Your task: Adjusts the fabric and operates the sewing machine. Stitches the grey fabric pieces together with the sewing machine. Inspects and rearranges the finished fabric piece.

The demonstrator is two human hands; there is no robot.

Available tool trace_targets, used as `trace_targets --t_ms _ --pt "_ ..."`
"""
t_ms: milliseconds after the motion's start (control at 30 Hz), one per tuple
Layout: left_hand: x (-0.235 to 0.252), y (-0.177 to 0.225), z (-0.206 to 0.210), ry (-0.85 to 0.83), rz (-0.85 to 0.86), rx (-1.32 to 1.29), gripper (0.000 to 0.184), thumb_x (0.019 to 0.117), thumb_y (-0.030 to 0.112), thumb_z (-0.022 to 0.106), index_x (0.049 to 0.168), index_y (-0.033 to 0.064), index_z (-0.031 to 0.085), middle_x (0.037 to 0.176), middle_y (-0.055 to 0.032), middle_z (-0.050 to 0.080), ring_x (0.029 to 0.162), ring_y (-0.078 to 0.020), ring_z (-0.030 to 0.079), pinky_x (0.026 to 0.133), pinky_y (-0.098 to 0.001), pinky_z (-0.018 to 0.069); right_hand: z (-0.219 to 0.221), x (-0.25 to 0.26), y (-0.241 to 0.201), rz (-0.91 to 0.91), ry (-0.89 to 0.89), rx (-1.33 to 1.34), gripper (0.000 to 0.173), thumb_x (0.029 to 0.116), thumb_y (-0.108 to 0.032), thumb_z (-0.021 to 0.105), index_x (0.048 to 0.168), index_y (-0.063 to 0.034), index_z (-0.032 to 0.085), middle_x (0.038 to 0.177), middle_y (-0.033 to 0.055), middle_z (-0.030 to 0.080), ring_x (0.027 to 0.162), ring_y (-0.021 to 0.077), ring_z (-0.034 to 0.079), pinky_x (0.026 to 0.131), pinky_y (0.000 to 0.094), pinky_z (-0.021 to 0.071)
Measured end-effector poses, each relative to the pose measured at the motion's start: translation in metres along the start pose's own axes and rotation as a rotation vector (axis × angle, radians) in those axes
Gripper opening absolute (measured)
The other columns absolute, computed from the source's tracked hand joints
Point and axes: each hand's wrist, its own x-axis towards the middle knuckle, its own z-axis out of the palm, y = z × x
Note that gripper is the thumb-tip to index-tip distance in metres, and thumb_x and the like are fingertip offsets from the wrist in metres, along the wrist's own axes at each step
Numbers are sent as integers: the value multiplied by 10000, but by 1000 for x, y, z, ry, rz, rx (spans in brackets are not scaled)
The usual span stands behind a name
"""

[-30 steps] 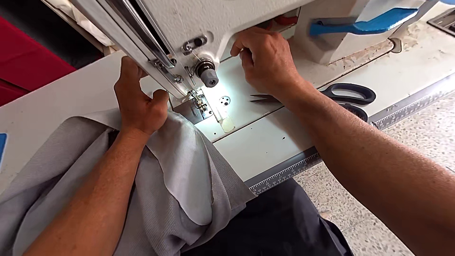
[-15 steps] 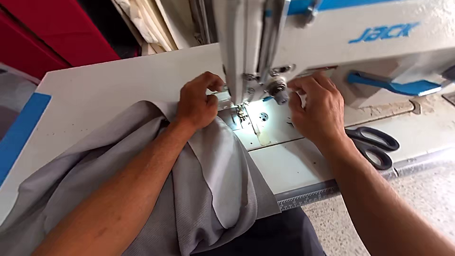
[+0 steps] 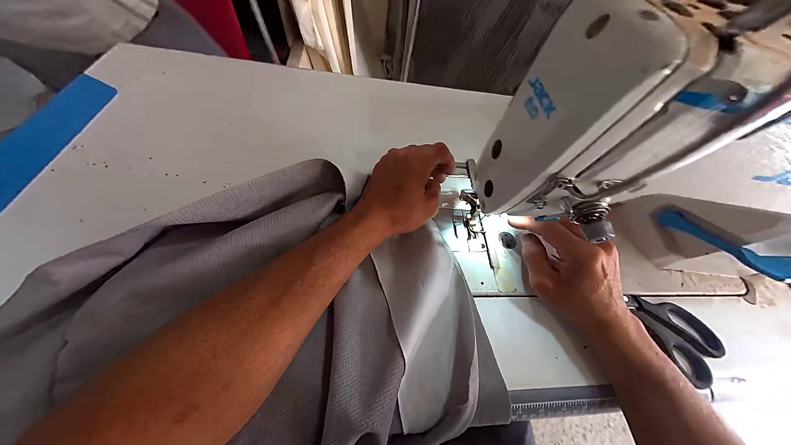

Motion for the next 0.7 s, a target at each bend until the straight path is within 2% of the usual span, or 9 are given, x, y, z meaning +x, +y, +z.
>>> trace_targets --t_ms 67,200,333,433,500,600,633,700 --pt "1 0 0 -10 -8 0 287 893 32 518 1108 90 698 1029 -53 739 1011 -215 694 878 -482 526 2 -1 -1 2 -23 -28 298 965 -124 517 1105 -96 779 1025 133 737 957 281 686 793 430 543" --pt "-1 -1 2 -18 -15 -13 276 903 40 522 1098 110 705 1030 -33 745 1003 -193 697 879 -464 530 5 -1 -7 16 -28 -87 281 966 -143 530 1084 -105 782 979 138 740 905 313 690 740 469 528" --pt "-2 -4 2 10 12 -41 274 897 37 521 1081 92 717 1011 -45 749 983 -203 710 841 -462 543 3 3 -11 35 -20 -87 271 969 -137 539 1073 -49 775 979 172 747 904 315 706 762 490 534" --pt "-2 -2 1 -4 -10 -67 275 900 34 528 1094 97 713 1025 -42 749 988 -195 707 848 -458 539 1 3 -13 53 -29 -104 285 981 -139 527 1088 -30 768 1009 182 746 950 292 709 833 456 543" --pt "-1 -2 0 -16 -17 -67 262 909 40 533 1098 97 706 1024 -43 745 983 -195 706 846 -457 538 1 4 -15 59 -43 -116 297 986 -141 522 1098 -29 773 978 187 749 901 288 708 799 446 530" --pt "0 -1 -5 -56 -35 -63 230 940 58 542 1106 101 694 1021 -43 730 979 -204 694 834 -468 530 0 8 -13 35 -114 -115 326 1003 -158 503 1132 0 757 976 224 741 870 342 703 757 510 517" --pt "1 0 -6 -70 -46 -66 225 948 67 547 1115 107 691 1033 -39 728 994 -203 693 841 -471 532 -1 9 -9 9 -144 -99 330 1010 -157 496 1151 -2 750 1005 220 742 902 336 708 780 508 522" --pt "0 1 -8 -77 -52 -62 194 955 94 557 1098 120 686 996 -30 709 966 -203 675 809 -463 519 -2 11 -2 -38 -220 -44 347 1016 -161 482 1196 -5 735 1090 214 738 1024 310 712 889 473 539"
